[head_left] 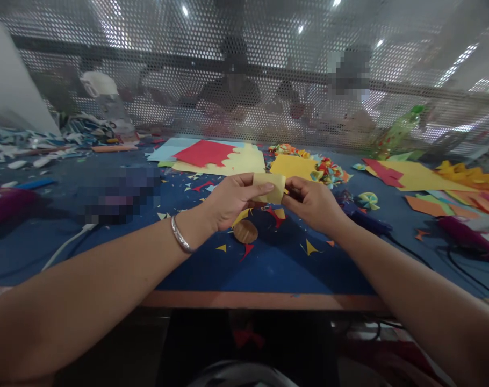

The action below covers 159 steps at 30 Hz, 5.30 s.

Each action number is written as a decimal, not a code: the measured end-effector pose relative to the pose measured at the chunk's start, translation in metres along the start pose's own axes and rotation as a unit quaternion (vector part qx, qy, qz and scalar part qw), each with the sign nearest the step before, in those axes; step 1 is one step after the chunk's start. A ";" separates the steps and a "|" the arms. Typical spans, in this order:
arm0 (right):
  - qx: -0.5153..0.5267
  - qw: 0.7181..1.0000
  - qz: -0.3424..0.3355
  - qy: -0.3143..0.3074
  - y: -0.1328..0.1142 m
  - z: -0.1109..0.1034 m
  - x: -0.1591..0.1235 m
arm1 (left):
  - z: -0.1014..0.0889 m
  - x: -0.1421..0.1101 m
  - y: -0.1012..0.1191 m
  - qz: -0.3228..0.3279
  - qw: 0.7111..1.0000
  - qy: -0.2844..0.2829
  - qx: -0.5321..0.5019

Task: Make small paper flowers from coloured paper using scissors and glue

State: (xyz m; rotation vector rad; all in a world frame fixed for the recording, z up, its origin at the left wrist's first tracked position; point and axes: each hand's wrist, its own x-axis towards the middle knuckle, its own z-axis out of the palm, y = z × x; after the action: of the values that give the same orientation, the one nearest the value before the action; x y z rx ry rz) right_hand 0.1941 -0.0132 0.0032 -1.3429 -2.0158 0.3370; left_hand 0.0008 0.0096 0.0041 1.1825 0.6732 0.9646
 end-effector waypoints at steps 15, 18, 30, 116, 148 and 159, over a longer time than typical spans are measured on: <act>0.006 1.000 -0.009 0.014 -0.001 0.006 0.004 | 0.011 -0.002 0.001 -0.021 0.999 -0.046 0.009; 0.073 0.996 0.040 0.026 0.003 0.004 0.005 | 0.012 -0.005 0.004 -0.082 0.992 -0.098 0.008; 0.276 0.938 0.092 0.185 0.012 -0.012 0.010 | -0.025 0.011 0.006 -0.074 0.983 0.026 0.168; 0.167 0.985 0.042 0.008 -0.005 -0.008 -0.006 | -0.001 -0.008 0.009 -0.031 0.993 0.023 0.113; 0.128 0.991 0.050 0.002 -0.002 -0.011 -0.008 | -0.002 -0.006 0.010 -0.025 0.999 0.035 0.033; 0.219 0.973 0.068 -0.006 -0.005 -0.006 -0.004 | -0.001 -0.007 0.003 -0.074 0.996 -0.031 0.034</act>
State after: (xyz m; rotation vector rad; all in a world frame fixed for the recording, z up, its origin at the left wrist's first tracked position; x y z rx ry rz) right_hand 0.1951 -0.0202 0.0085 -1.1960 -1.7261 0.8028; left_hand -0.0040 0.0041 0.0061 1.1985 0.7387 0.7835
